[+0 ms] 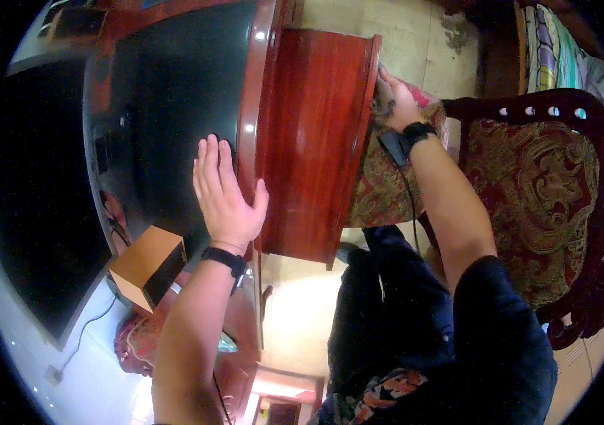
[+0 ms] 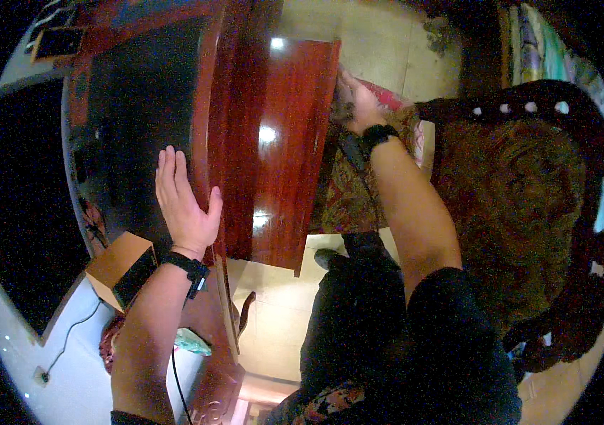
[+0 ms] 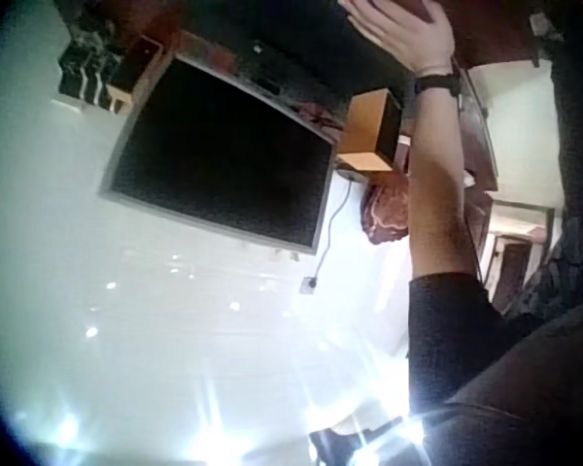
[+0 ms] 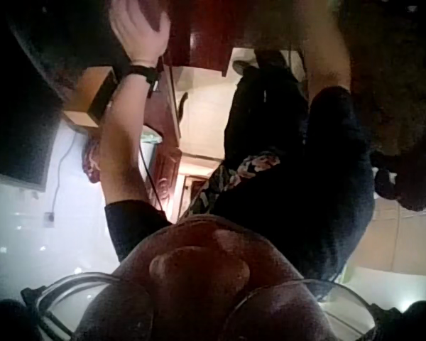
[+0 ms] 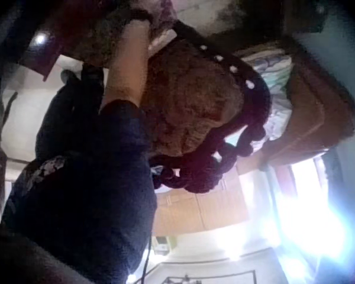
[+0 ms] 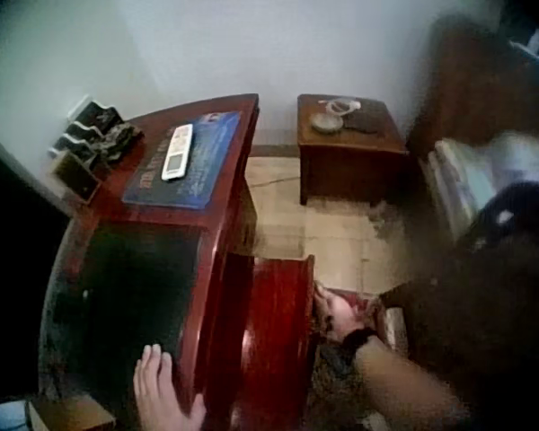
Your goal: The person wipes the surface of a wooden desk and the drawers with a cloth, then uses the same cloth to wipe down a white and black headset.
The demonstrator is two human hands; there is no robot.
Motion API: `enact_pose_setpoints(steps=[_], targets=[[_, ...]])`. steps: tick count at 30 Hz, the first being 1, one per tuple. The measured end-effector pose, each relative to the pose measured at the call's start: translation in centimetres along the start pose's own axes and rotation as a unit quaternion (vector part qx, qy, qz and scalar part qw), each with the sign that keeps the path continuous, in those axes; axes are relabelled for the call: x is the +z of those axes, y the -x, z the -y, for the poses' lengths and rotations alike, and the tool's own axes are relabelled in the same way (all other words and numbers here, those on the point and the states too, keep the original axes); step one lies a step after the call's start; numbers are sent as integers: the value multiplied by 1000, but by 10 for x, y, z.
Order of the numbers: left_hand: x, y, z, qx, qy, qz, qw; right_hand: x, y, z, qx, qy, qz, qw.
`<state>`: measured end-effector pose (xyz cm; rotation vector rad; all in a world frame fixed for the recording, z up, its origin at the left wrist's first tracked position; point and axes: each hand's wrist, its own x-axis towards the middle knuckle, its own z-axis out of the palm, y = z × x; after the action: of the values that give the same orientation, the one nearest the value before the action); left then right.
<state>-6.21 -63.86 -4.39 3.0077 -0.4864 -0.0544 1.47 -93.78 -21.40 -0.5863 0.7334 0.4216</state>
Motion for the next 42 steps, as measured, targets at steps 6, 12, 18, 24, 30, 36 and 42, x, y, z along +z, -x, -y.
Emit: enact_pose_setpoints(steps=[6, 12, 18, 24, 30, 36, 42], targets=[[0, 15, 10, -11, -28, 13, 999, 9, -64, -4, -26, 164, 66, 984], [6, -3, -4, 3, -17, -5, 1000, -73, -135, -22, -231, 605, 96, 756], [8, 0, 2, 4, -14, -11, 1000, -66, -107, -70, -253, 450, 156, 842], [12, -3, 1, 24, 2, -35, 999, -80, -45, -111, -179, 177, 317, 915], [13, -4, 4, 53, -5, -54, 997, -105, 20, -174, 184, -58, -45, 980], [19, -5, 17, 81, -18, -90, 993, -99, 98, -247, 184, -87, 32, 979], [27, -9, 28, 95, -24, -116, 988, -88, 163, -336, 70, -161, 15, 984]])
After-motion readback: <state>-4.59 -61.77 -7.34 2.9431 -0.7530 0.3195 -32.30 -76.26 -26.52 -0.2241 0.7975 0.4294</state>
